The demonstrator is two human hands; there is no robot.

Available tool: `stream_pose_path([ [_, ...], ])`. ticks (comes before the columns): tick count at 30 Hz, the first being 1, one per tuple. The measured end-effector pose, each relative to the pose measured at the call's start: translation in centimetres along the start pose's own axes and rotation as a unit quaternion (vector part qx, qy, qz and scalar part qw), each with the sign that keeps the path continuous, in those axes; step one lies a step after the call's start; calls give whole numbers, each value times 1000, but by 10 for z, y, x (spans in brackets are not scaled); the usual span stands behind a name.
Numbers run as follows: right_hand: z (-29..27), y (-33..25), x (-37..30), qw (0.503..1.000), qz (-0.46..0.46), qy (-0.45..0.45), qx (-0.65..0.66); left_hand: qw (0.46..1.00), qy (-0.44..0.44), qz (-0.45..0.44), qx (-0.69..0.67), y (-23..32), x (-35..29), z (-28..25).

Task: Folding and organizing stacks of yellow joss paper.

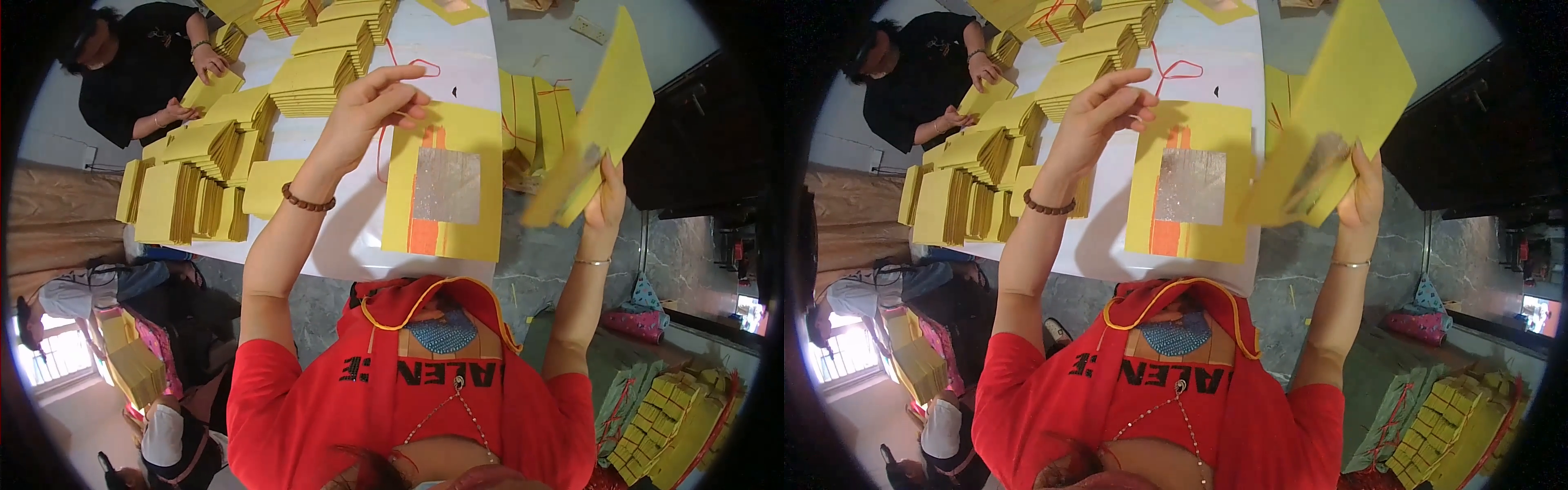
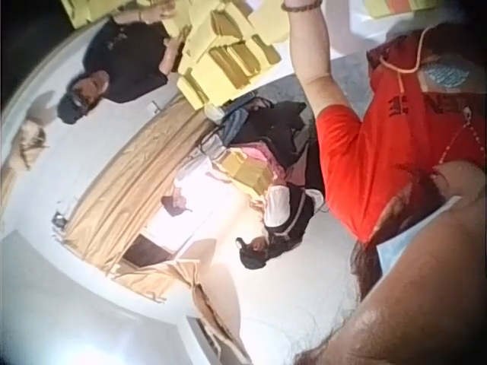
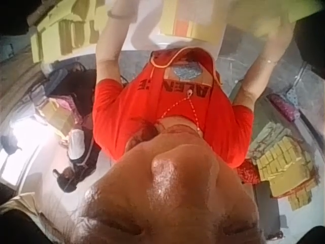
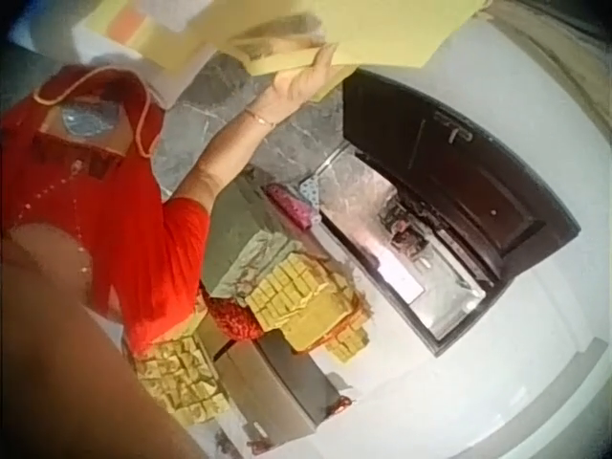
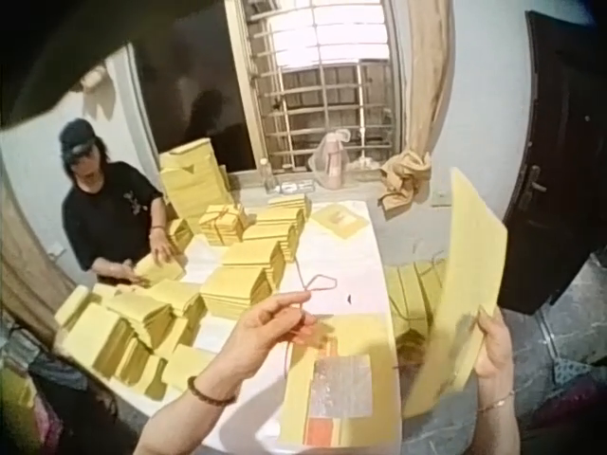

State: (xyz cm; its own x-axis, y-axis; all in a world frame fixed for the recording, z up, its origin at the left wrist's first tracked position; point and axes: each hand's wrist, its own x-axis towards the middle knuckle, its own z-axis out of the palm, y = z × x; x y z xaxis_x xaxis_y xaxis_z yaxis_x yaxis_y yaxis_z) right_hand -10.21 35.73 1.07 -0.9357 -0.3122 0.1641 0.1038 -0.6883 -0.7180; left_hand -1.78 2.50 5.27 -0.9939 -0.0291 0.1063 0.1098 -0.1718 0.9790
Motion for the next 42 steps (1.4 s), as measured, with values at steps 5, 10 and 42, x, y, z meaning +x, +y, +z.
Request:
stream_pose_path([
  [5, -37, 9, -19, 994, 22, -58, 85, 997, 77, -20, -26, -6, -9, -24],
  [10, -23, 31, -22, 997, 45, 3, 59, 997, 46, -47, -30, -7, -14, -3],
  [42, 16, 72, -8, 950, 102, -183, 232, 950, -193, -117, -217, -3, -11, 104],
])
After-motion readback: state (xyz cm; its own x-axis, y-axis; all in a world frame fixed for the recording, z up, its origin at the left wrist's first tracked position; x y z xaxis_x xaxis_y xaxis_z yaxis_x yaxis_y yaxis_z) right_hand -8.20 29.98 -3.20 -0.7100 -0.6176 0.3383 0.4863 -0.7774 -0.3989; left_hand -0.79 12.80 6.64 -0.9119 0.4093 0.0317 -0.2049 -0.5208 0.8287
